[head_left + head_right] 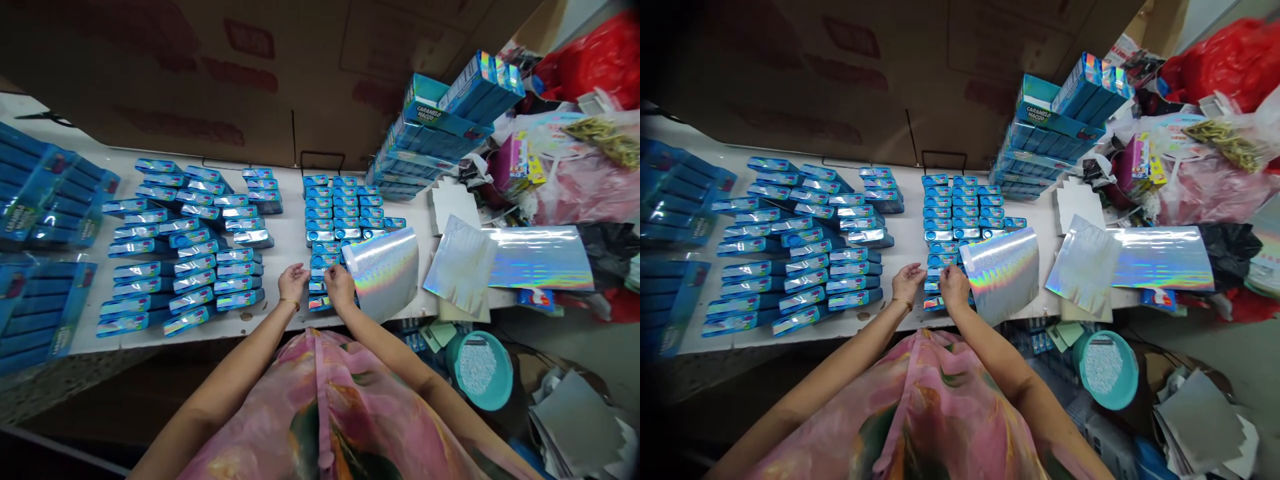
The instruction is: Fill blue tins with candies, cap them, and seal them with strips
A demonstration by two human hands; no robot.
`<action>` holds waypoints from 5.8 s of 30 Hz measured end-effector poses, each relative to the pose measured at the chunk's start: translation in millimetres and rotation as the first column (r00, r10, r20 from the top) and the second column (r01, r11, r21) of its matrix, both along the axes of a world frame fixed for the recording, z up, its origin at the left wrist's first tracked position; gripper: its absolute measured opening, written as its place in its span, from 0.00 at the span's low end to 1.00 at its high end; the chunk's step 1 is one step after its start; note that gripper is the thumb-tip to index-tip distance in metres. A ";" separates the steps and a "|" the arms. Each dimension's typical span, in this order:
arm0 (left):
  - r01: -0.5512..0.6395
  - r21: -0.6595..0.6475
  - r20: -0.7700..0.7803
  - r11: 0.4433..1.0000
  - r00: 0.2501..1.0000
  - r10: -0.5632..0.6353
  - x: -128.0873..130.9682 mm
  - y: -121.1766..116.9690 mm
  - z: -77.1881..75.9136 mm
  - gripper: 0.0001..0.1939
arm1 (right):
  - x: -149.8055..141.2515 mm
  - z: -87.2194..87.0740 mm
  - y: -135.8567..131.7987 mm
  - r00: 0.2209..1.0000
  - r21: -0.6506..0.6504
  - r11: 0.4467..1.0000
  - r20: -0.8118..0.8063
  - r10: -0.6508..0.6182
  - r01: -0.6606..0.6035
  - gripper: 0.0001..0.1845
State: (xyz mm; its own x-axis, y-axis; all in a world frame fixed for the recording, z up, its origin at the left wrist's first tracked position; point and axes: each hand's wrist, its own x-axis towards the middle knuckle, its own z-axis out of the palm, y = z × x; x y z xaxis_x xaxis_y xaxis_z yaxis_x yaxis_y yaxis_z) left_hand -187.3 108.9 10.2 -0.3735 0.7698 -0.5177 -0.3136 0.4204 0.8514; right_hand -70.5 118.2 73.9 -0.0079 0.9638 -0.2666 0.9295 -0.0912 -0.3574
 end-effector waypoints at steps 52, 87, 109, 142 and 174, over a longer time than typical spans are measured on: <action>0.290 0.166 0.102 0.943 0.946 -0.309 17.2 28.0 88.5 0.24 | 61.9 53.1 48.2 0.556 -0.438 0.892 -0.716 -0.422 0.114 0.12; -0.054 -0.023 -0.099 0.998 0.994 0.052 -0.5 30.3 6.6 0.18 | 11.9 15.6 50.6 0.910 -0.104 0.941 0.241 0.337 -0.321 0.16; 0.614 0.047 -0.259 0.788 0.769 -0.584 99.7 86.6 59.3 0.04 | 133.9 14.1 94.9 0.913 0.255 0.880 0.023 0.408 -0.399 0.15; 0.253 0.042 0.366 0.966 0.896 -0.251 117.1 81.6 70.8 0.17 | 154.8 19.3 90.4 0.855 0.387 0.791 -0.014 0.519 -0.474 0.15; 0.122 0.198 0.061 0.973 0.989 -0.136 96.1 87.2 72.6 0.22 | 138.7 119.0 76.0 0.922 0.132 0.987 -0.365 0.131 -0.088 0.06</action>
